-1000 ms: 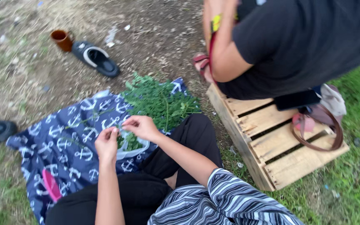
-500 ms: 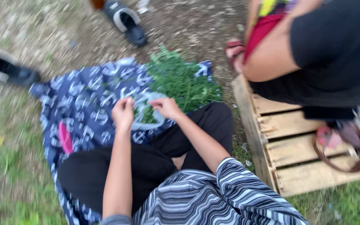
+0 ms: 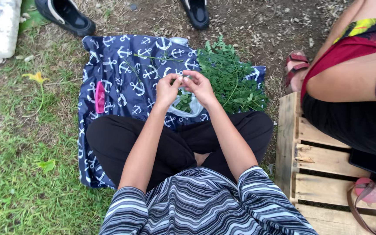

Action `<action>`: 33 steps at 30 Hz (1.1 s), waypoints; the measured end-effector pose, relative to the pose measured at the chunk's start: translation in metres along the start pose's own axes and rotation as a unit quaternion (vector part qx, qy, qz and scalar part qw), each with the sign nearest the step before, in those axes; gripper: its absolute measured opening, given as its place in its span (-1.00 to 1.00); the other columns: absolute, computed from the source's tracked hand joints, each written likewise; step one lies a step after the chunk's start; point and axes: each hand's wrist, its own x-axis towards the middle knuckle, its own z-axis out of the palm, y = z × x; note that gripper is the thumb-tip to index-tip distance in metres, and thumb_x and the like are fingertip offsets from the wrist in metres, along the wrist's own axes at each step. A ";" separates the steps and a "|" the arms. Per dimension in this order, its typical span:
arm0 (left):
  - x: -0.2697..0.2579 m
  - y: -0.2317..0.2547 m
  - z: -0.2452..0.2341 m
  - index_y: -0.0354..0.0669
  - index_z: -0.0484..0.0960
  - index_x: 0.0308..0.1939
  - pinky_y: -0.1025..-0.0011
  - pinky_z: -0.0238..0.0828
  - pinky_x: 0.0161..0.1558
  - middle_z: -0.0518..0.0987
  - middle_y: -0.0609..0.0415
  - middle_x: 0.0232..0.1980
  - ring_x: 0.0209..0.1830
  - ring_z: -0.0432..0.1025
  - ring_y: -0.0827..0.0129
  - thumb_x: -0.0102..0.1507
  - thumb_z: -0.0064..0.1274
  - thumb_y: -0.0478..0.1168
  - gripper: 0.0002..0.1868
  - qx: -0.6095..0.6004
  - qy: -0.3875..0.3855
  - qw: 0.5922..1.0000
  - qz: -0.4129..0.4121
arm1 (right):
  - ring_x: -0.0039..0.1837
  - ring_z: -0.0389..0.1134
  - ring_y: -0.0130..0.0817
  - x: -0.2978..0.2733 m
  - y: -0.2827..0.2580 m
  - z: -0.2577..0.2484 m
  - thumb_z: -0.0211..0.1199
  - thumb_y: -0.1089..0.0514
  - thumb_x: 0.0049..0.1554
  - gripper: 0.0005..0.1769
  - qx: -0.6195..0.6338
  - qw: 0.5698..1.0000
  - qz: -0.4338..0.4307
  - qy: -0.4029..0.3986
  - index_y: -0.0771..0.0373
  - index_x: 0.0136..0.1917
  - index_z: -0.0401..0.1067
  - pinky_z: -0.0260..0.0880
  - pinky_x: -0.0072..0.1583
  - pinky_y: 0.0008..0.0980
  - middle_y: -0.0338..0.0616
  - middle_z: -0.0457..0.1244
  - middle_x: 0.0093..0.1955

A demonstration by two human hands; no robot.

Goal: The person picks small leaves from a bunch of stems by hand and places the picked leaves into a small clear plastic bag.

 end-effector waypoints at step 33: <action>0.011 -0.036 0.002 -0.23 0.75 -0.19 0.49 0.47 -0.28 0.71 0.11 -0.33 -0.37 0.53 0.54 0.24 0.25 -0.17 -0.81 0.020 -0.009 0.999 -0.037 | 0.00 0.43 -0.44 0.006 0.035 0.000 0.29 0.25 0.25 -0.72 0.094 0.994 -0.012 0.050 0.30 0.23 0.43 0.50 0.02 -0.44 -0.16 0.36 0.00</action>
